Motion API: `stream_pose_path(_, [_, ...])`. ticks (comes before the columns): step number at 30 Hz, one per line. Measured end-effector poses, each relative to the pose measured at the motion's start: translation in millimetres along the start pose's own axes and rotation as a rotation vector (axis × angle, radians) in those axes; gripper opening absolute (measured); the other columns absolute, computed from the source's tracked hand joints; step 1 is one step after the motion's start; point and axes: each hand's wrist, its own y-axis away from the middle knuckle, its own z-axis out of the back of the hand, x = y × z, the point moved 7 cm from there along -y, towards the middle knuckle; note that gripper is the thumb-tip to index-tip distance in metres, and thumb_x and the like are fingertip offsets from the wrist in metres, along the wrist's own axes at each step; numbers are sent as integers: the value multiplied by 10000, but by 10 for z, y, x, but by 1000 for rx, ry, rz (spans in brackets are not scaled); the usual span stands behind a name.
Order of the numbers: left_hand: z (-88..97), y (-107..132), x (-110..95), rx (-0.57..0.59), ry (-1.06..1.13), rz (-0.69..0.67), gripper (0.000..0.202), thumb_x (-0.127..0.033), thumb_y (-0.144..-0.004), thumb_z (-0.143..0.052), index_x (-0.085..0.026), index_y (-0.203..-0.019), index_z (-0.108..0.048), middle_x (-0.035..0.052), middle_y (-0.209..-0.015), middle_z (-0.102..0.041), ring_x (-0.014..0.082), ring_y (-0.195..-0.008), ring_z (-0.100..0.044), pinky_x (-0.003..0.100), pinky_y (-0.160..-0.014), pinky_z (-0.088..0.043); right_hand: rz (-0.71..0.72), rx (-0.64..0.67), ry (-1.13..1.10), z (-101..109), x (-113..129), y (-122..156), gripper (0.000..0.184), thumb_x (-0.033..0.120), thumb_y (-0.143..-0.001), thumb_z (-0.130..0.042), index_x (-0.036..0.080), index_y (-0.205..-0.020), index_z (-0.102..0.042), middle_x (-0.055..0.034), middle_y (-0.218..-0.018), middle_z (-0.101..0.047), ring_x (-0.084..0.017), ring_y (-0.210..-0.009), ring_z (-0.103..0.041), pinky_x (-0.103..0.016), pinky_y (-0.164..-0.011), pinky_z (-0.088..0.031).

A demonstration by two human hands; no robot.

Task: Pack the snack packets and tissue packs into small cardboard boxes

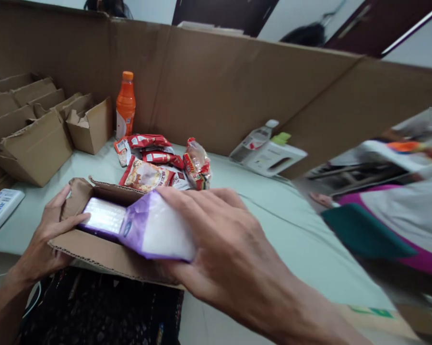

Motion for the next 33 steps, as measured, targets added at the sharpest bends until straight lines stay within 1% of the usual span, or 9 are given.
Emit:
stream_pose_path(2, [-7, 7, -11, -9, 2, -2, 441, -264, -866, -731, -268, -1297, -641, 70, -1756, -106, 406, -1586, -210, 683, -1204, -356, 84, 60, 88, -142, 183, -235, 496, 398, -865, -657, 214, -1317, -570, -143, -1082, -755, -347, -895, -707, -498, -783, -523])
stream_pose_path(5, [-19, 2, -21, -14, 7, -8, 428, -226, -876, -699, -254, -1296, -623, 79, -1756, -102, 398, -1588, -205, 692, -1196, -360, 85, 340, 178, -587, 258, -407, 432, 448, -813, -735, 168, -1131, -650, -137, -980, -755, -329, -846, -705, -465, -762, -524])
stream_pose_path(9, [-32, 9, -14, -22, 44, -18, 464, -189, -870, -696, -267, -1317, -600, 81, -1754, -98, 400, -1590, -194, 701, -1192, -357, 34, 616, 165, -1048, 270, -379, 446, 373, -877, -710, 101, -1225, -654, -170, -1032, -763, -328, -901, -726, -444, -778, -556])
stream_pose_path(11, [-38, 38, 3, -20, 69, -11, 496, -182, -876, -688, -281, -1352, -588, 78, -1756, -79, 407, -1591, -190, 698, -1194, -355, 71, 546, 102, -976, 296, -340, 404, 338, -930, -650, 108, -1263, -649, -179, -1107, -761, -318, -943, -733, -443, -801, -571])
stream_pose_path(15, [9, 117, 49, -86, 98, 52, 668, -210, -902, -694, -320, -1521, -469, 85, -1761, -26, 426, -1562, -275, 670, -1207, -371, 45, 176, 5, -347, 174, -140, 255, 302, -1023, -517, 191, -1203, -660, -126, -1172, -769, -276, -1026, -733, -439, -865, -591])
stream_pose_path(18, [84, 146, 49, -209, 185, 121, 775, -222, -892, -701, -330, -1589, -379, 104, -1726, -195, 403, -1529, -354, 630, -1213, -399, -86, 25, 9, -34, -11, 106, 202, 313, -1049, -485, 234, -1121, -656, -76, -1017, -791, -235, -885, -742, -403, -784, -613])
stream_pose_path(25, [96, 122, -75, -403, 517, 74, 877, -55, -832, -676, -286, -1613, -349, 60, -1379, -672, 215, -1242, -659, 384, -1111, -545, -122, 123, -146, -387, -14, 234, 296, 306, -1079, -410, 217, -1074, -692, -75, -1057, -779, -207, -929, -742, -342, -767, -608])
stream_pose_path(30, [94, 81, -84, -285, 370, 4, 810, -63, -801, -668, -209, -1566, -448, 78, -1294, -721, 244, -1206, -687, 404, -1113, -539, -63, 272, -163, -599, 61, 103, 373, 326, -1087, -390, 191, -983, -722, -77, -888, -758, -219, -793, -700, -367, -707, -586])
stream_pose_path(33, [118, 10, -116, -202, 254, -36, 693, -80, -793, -646, -225, -1467, -573, 72, -1252, -730, 265, -1192, -680, 445, -1078, -552, 2, 237, -166, -591, 70, 31, 325, 244, -1063, -411, 180, -1005, -724, -89, -944, -767, -214, -827, -718, -344, -707, -599])
